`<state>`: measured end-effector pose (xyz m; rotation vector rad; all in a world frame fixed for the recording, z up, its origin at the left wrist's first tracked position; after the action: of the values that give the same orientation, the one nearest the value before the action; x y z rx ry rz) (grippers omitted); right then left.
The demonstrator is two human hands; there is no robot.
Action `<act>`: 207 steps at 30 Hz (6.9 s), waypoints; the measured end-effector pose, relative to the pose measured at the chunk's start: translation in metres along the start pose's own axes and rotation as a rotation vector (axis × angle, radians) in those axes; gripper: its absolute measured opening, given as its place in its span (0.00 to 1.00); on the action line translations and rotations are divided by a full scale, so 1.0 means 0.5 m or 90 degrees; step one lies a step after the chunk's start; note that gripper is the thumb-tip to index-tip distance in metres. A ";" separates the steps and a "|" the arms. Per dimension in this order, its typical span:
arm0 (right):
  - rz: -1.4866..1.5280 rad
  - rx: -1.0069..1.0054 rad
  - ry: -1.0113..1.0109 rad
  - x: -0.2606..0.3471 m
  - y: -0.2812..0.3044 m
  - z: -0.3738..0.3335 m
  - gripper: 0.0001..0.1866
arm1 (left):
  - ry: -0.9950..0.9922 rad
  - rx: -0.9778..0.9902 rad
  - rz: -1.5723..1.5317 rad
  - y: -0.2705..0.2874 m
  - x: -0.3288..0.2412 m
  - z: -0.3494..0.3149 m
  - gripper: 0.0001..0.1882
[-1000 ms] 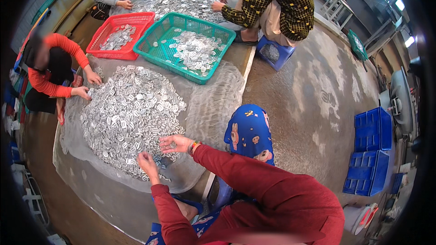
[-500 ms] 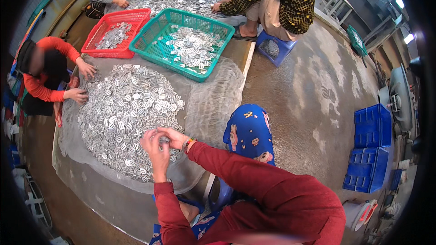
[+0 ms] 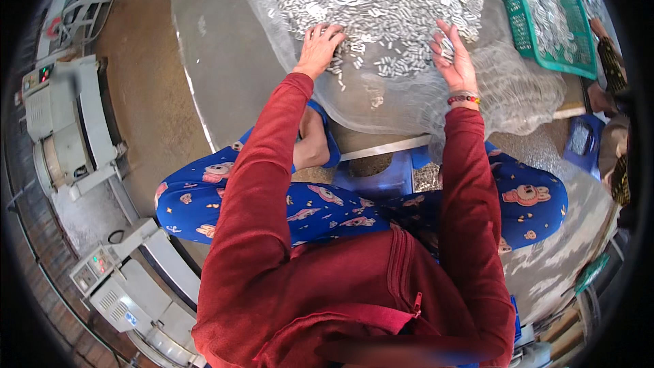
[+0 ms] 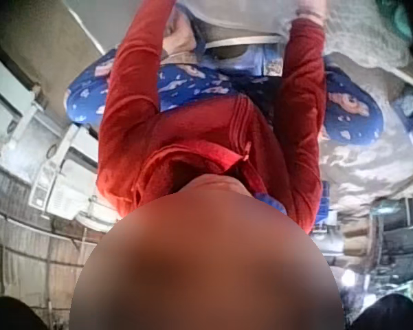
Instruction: The person moves a bag of small white items onto a table and then sits on a stool to sort them by hand. They pick up individual items from a large pile and place them into green and red plastic baskets while other workers sort nearby.
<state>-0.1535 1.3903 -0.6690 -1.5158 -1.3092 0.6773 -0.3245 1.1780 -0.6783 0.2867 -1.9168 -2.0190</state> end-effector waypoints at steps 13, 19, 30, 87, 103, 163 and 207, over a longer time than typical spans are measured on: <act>-0.913 -0.171 0.236 -0.050 -0.011 0.137 0.26 | 0.221 0.105 -0.149 -0.066 -0.093 -0.004 0.20; -1.407 -0.180 0.242 -0.081 -0.084 0.227 0.32 | 0.262 0.147 -0.205 -0.035 -0.131 -0.001 0.24; -1.486 -0.024 0.139 -0.125 0.032 0.122 0.12 | 0.100 -0.054 -0.208 0.031 -0.072 0.143 0.16; -0.023 0.025 0.056 -0.023 0.017 0.015 0.15 | 0.435 0.111 -0.551 -0.064 -0.052 0.018 0.12; 0.198 -0.091 0.093 -0.081 -0.007 -0.005 0.18 | 0.035 -0.132 -0.350 0.289 -0.262 0.181 0.20; -0.912 -0.329 0.797 0.648 -0.142 0.067 0.10 | 0.112 0.149 -0.241 0.053 -0.163 0.191 0.34; -1.203 -0.456 0.131 -0.046 0.016 0.024 0.29 | 0.462 0.001 -0.298 -0.047 -0.030 0.042 0.29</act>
<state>-0.1666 1.3730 -0.6848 -0.1935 -2.1337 -1.1890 -0.3212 1.2039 -0.7016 1.3600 -1.4597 -1.7821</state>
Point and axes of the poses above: each hand's wrist, its own z-axis towards the middle knuckle, its own y-axis out of the back of the hand, x = y × z, the point moved 7 cm from there along z, towards the middle knuckle, and after that the axes turned 12 degrees about z, right-handed, at the moved point
